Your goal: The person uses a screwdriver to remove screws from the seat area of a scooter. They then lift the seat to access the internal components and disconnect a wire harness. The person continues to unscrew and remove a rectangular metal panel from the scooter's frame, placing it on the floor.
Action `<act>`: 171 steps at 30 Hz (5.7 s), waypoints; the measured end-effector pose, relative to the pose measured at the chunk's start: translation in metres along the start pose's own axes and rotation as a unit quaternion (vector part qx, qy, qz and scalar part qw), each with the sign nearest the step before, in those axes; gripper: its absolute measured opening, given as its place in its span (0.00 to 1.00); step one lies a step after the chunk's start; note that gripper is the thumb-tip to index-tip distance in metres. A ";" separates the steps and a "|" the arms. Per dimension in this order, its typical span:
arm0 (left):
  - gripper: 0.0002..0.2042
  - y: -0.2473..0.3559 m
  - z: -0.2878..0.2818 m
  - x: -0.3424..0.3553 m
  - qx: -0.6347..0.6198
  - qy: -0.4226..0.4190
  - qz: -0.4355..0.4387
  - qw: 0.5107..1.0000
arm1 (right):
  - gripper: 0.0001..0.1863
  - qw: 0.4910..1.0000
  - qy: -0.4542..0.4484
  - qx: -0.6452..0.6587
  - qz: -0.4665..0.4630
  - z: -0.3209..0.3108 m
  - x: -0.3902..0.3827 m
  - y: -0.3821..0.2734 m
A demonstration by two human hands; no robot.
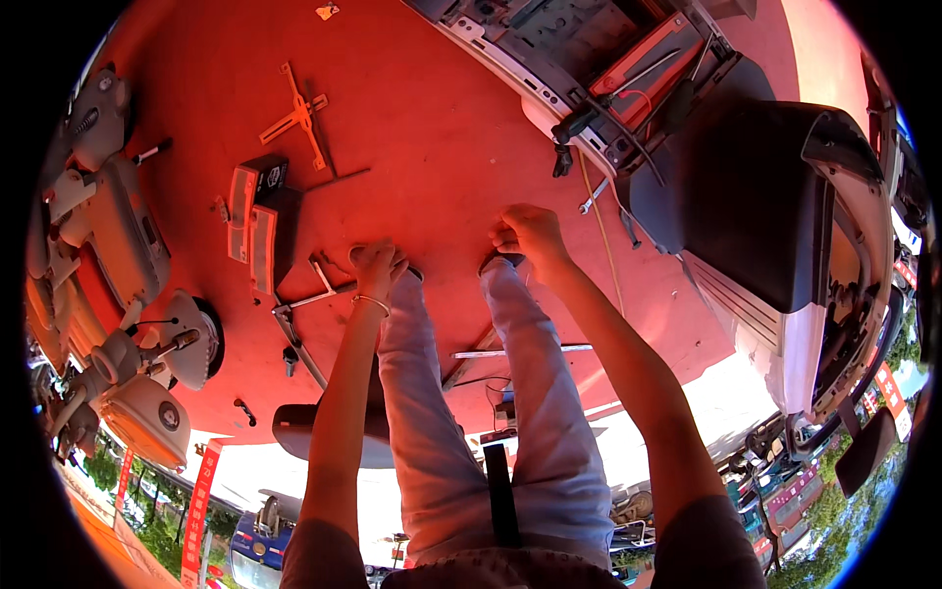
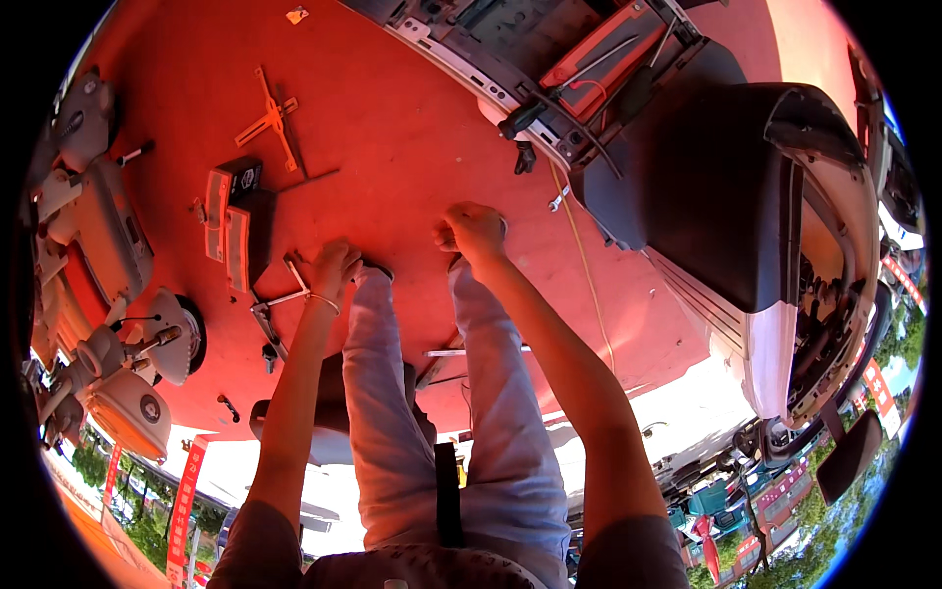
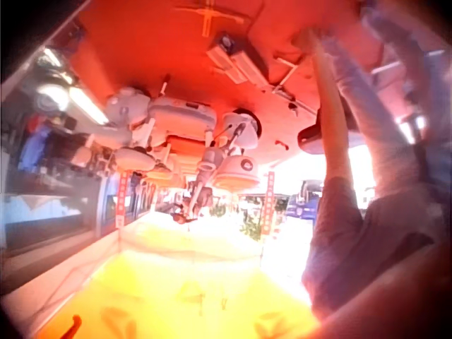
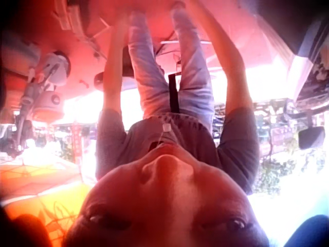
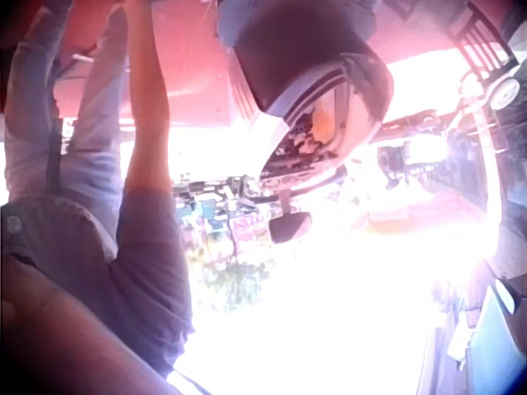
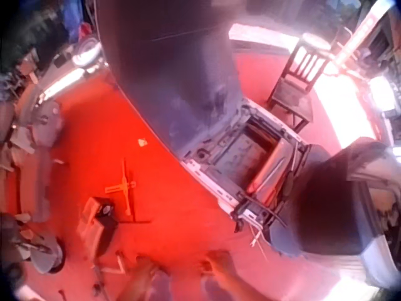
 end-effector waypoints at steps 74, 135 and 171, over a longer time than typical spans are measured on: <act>0.12 0.206 0.343 0.012 0.656 -0.414 0.389 0.497 | 0.11 0.900 0.417 0.070 -0.106 -0.077 -0.011 -0.099; 0.05 0.112 0.465 0.001 0.596 -0.318 0.491 0.550 | 0.14 0.922 0.345 0.173 -0.011 -0.064 -0.032 -0.089; 0.09 0.106 0.437 0.030 0.600 -0.268 0.379 0.651 | 0.18 0.775 0.537 -0.308 -0.129 -0.145 0.045 -0.188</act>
Point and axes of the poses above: each hand's wrist, its own x-axis towards the middle knuckle, its own z-axis out of the palm, y = z × x, the point moved 5 cm from there along x, towards the middle knuckle
